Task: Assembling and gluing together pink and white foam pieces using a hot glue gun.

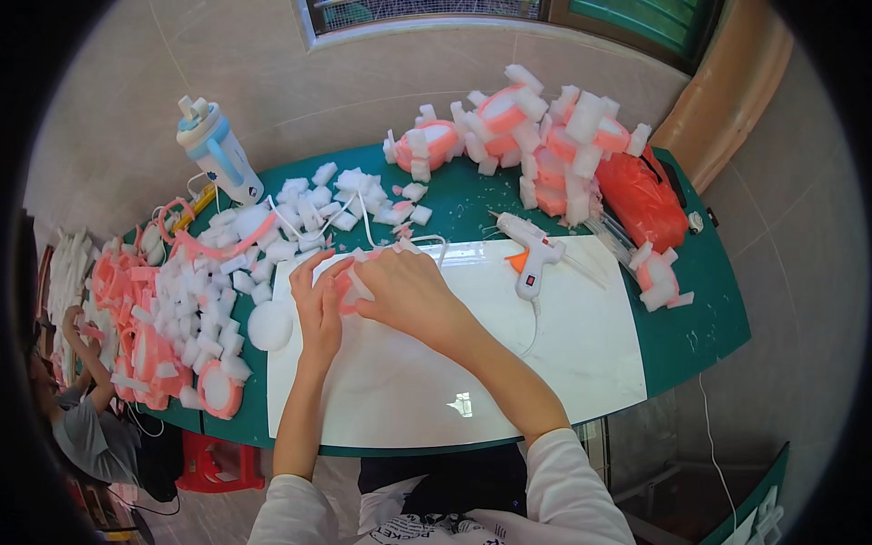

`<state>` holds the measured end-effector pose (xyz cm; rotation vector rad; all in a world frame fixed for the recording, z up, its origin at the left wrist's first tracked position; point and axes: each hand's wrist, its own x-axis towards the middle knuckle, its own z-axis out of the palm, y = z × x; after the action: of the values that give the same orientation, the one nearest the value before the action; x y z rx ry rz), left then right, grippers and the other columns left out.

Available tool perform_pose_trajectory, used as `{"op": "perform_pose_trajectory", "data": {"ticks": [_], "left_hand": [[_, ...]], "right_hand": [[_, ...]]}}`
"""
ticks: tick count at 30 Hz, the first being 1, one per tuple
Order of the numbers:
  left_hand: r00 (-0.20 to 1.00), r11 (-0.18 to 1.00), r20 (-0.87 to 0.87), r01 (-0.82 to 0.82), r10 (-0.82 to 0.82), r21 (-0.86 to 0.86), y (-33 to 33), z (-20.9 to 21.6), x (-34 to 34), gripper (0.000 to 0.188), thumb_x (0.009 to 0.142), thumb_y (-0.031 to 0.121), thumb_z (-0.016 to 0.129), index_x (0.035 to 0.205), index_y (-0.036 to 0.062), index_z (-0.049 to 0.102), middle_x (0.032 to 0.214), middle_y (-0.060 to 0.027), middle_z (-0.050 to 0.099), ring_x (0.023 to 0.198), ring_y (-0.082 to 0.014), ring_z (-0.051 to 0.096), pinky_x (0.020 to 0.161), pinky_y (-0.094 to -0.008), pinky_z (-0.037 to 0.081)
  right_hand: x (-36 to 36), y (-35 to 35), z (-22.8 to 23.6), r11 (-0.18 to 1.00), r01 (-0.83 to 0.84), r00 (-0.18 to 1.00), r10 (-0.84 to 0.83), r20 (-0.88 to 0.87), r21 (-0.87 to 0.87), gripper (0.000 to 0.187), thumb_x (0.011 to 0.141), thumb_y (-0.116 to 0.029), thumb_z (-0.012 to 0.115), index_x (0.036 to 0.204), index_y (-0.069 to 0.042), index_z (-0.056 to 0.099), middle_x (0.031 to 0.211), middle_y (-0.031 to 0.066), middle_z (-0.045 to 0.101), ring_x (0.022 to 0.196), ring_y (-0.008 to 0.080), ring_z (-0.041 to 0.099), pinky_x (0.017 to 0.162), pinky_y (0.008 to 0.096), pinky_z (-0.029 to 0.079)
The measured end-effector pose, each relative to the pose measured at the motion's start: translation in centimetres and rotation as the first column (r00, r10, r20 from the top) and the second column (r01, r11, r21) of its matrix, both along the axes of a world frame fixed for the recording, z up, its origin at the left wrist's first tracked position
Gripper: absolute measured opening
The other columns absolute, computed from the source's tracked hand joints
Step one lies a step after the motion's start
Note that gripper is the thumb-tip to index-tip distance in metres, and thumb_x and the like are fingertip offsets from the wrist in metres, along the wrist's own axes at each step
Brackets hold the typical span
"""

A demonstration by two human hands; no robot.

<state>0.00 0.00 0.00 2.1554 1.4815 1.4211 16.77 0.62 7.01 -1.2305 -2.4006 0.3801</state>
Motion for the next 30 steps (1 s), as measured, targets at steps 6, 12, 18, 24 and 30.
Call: {"op": "perform_pose_trajectory", "data": {"ticks": [6,12,18,24,30], "left_hand": [[1.0,1.0,-0.006,0.001,-0.001,-0.002,0.1,0.2,0.0,0.029,0.091,0.015,0.039,0.105,0.0116,0.065,0.121,-0.0083,0.048,0.114,-0.0279,0.034,0.098,-0.0398,0.021],[0.996,0.996,-0.084,-0.037,0.044,0.079,-0.2,0.5,0.1,0.028,0.09,0.013,0.042,0.106,0.0116,0.064,0.127,-0.0076,0.047,0.116,-0.0279,0.034,0.098,-0.0394,0.021],[0.977,0.994,-0.215,0.022,0.002,0.108,-0.3,0.4,-0.1,0.03,0.087,0.014,0.046,0.112,0.0078,0.06,0.126,-0.0036,0.051,0.117,-0.0282,0.035,0.098,-0.0388,0.021],[0.971,0.994,-0.24,0.048,-0.022,0.103,-0.2,0.4,-0.1,0.033,0.086,0.015,0.047,0.116,0.0065,0.057,0.125,-0.0039,0.052,0.116,-0.0285,0.036,0.098,-0.0373,0.021],[0.977,0.996,-0.211,0.033,-0.014,0.088,-0.3,0.1,0.3,0.034,0.085,0.014,0.047,0.117,0.0084,0.058,0.124,-0.0036,0.053,0.112,-0.0273,0.036,0.097,-0.0363,0.022]], "right_hand": [[-0.1,0.1,-0.1,1.0,0.004,1.0,-0.004,0.016,0.001,0.038,0.072,-0.025,0.063,0.105,-0.008,0.062,0.089,0.0132,0.064,0.084,0.0279,0.059,0.07,0.0383,0.045],[-0.2,0.1,-0.6,0.998,0.007,1.0,-0.006,-0.012,0.057,0.035,0.073,-0.025,0.063,0.103,-0.007,0.062,0.088,0.0128,0.064,0.082,0.028,0.06,0.069,0.038,0.046],[-0.1,0.0,-0.5,0.999,-0.006,1.0,0.006,-0.01,0.054,0.033,0.074,-0.025,0.063,0.101,-0.006,0.062,0.089,0.0126,0.063,0.082,0.0283,0.06,0.07,0.0381,0.046],[-0.1,0.1,-0.3,1.0,-0.007,0.999,0.008,-0.053,0.029,0.03,0.071,-0.024,0.067,0.091,-0.002,0.059,0.087,0.0126,0.06,0.083,0.0283,0.058,0.069,0.0384,0.045],[0.0,0.3,-1.1,0.996,-0.01,0.995,0.02,-0.101,0.094,0.027,0.07,-0.023,0.067,0.087,-0.003,0.06,0.088,0.0132,0.06,0.084,0.0285,0.057,0.069,0.0386,0.045]]}}
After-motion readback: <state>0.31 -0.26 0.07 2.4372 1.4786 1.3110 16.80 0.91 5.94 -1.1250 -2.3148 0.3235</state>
